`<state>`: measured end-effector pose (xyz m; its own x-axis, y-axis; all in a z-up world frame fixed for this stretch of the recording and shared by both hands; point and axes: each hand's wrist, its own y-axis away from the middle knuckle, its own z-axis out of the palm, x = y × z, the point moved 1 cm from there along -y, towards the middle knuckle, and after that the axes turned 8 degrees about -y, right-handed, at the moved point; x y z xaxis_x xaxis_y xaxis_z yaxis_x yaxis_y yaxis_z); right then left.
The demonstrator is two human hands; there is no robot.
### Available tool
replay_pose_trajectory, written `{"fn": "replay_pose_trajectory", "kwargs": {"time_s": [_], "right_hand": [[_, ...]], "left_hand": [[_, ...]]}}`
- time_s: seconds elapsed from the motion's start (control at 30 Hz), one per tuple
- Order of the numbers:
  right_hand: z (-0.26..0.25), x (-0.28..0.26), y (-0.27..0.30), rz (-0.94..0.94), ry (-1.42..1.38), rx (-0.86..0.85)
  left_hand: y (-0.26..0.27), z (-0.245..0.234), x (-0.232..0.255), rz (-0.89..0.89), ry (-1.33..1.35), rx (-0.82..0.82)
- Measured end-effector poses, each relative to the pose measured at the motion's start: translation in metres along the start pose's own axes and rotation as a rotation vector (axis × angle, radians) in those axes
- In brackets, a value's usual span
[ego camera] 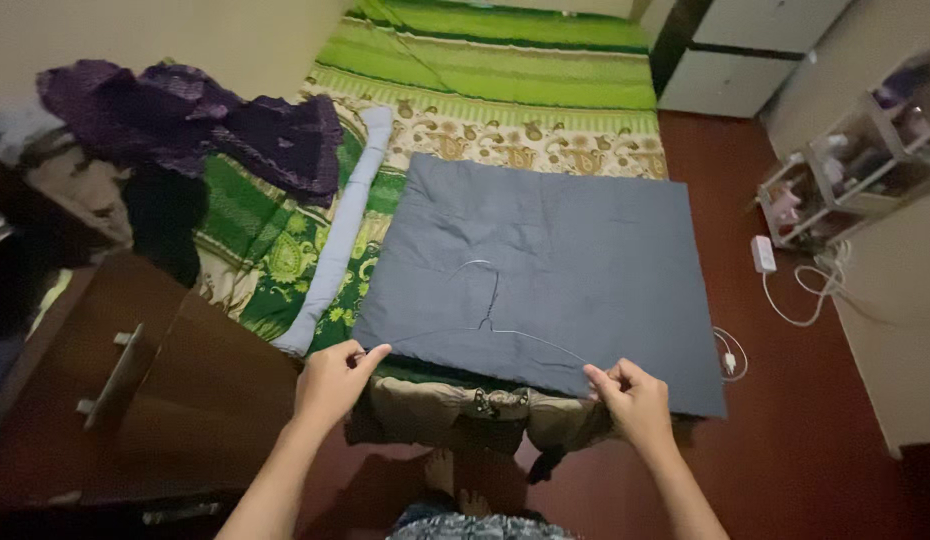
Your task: The person repeatedly takes garments from a wardrobe, places them on a bed, and folds them by hand. The person handles shirts and pants one at a time, smoothing and folding each item before stacking them on the bed.
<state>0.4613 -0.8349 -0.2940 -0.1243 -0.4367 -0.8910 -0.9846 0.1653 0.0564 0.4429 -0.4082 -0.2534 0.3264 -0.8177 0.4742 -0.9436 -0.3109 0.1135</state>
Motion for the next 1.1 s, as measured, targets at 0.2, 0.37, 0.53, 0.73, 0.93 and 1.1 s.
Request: {"fn": "replay_pose_trajectory", "kwargs": {"time_s": [0.2, 0.37, 0.53, 0.73, 0.93, 1.1], "right_hand": [[0.012, 0.033, -0.003, 0.07, -0.021, 0.041], [0.03, 0.058, 0.001, 0.218, 0.007, 0.079], [0.037, 0.071, -0.004, 0.196, -0.064, 0.081], [0.046, 0.09, -0.019, 0.242, -0.063, 0.097], [0.053, 0.126, -0.047, 0.244, 0.017, 0.036], [0.055, 0.157, -0.093, 0.136, 0.006, -0.064]], "left_hand": [[-0.025, 0.033, -0.005, -0.028, -0.035, -0.079], [-0.042, 0.052, -0.019, -0.072, -0.058, -0.213], [-0.054, 0.064, -0.022, -0.077, -0.079, -0.244], [-0.069, 0.075, -0.02, -0.111, -0.061, -0.299], [-0.096, 0.096, -0.009, -0.141, -0.091, -0.322], [-0.12, 0.112, 0.001, -0.198, -0.141, -0.308]]}}
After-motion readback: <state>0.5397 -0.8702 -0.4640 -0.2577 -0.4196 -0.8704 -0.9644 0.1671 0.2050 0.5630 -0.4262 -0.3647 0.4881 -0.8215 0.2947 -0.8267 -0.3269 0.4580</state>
